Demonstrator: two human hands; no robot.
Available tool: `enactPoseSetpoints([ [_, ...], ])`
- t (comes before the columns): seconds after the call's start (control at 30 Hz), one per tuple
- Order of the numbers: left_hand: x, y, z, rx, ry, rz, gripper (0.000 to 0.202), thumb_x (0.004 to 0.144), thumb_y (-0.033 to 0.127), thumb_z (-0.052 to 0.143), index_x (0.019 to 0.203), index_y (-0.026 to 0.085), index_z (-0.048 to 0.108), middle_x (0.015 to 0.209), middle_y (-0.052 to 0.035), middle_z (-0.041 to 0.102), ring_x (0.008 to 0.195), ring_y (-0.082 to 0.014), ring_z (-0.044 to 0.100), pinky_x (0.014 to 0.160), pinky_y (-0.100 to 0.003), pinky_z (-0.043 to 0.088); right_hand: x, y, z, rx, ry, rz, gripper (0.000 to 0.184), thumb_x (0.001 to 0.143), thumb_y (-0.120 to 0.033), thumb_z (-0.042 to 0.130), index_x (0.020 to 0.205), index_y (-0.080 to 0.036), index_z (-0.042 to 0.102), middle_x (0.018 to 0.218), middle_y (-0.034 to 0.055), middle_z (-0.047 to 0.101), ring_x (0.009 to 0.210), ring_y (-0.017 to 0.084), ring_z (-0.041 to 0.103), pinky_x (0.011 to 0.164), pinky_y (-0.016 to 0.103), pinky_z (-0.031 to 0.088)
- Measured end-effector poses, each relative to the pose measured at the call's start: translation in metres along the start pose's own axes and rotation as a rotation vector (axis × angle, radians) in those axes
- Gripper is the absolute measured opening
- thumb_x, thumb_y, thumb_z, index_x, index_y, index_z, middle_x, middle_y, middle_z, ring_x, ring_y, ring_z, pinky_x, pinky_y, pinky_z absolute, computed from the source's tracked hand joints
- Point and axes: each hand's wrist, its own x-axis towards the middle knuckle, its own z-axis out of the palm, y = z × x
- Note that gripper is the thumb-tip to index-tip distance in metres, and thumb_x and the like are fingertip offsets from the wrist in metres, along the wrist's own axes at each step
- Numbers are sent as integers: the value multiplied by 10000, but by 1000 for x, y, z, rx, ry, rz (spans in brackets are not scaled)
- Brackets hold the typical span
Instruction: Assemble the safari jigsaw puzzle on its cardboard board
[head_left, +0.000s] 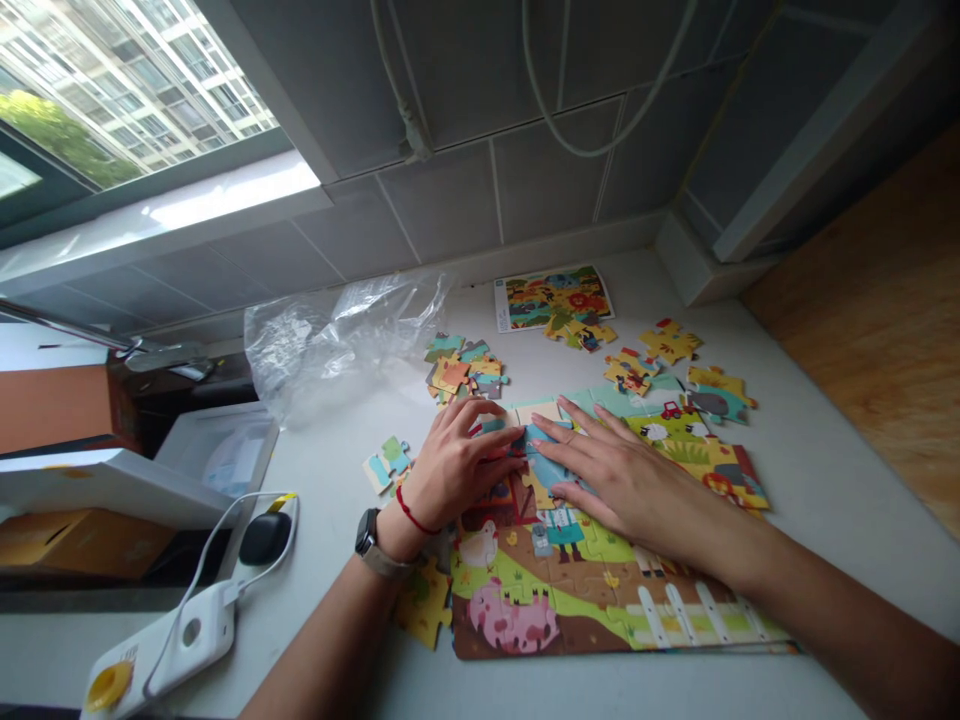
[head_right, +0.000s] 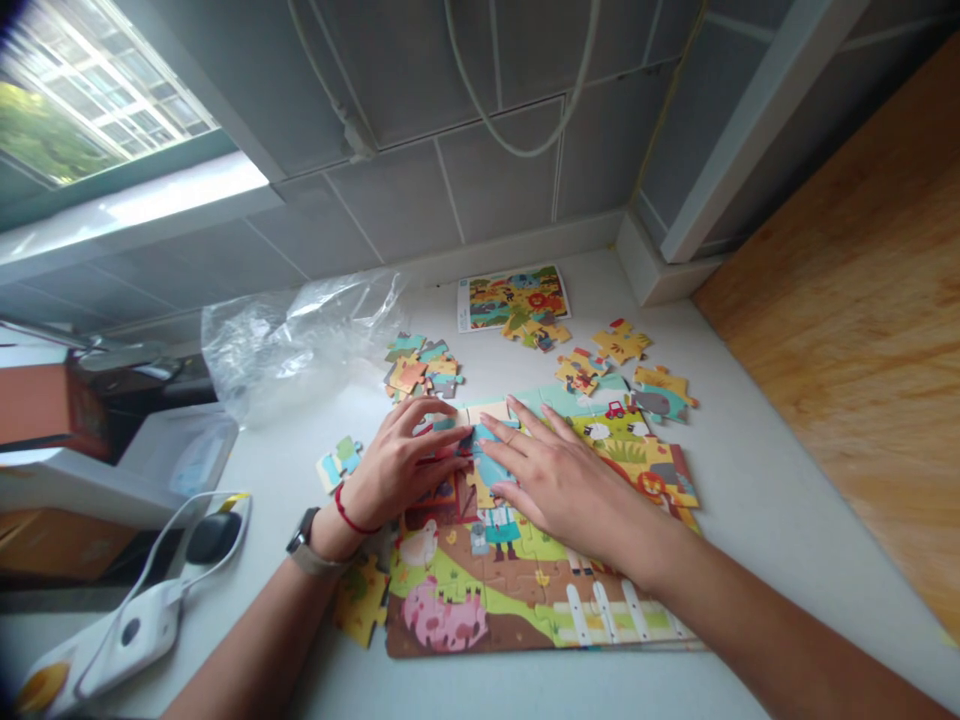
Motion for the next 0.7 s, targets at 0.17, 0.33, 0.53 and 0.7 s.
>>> enactPoseSetpoints([
  [0.17,0,0,-3,6,-31,-13,292,958,416,759,1217,282,770,1275,-111,655,1225,-310,589,1032,-547,546,0,0,-2,23,-15,3,471,1045,-369,587,1511,-295,593,1654,44,491,1585,343,355,1259,630,356],
  [0.33,-1,0,-8,-1,-88,-14,303,976,415,737,1254,295,757,1295,-113,637,1256,-314,575,1061,-556,538,0,2,0,19,-34,-11,423,1065,-322,545,1480,-290,623,1646,31,501,1584,347,356,1248,647,365],
  [0.53,1,2,-9,-14,-75,-12,301,994,398,715,1275,293,743,1288,-116,643,1258,-312,579,1067,-561,538,0,14,-8,67,48,-29,474,1038,-364,609,1507,-298,598,1658,44,487,1579,339,372,1243,625,398],
  [0.7,2,2,-7,-13,-33,-5,294,995,429,711,1244,279,747,1251,-118,656,1204,-301,611,1029,-552,559,-1,33,-43,93,345,67,314,1056,-329,570,1300,-233,744,1324,102,749,1304,307,653,1143,545,520],
])
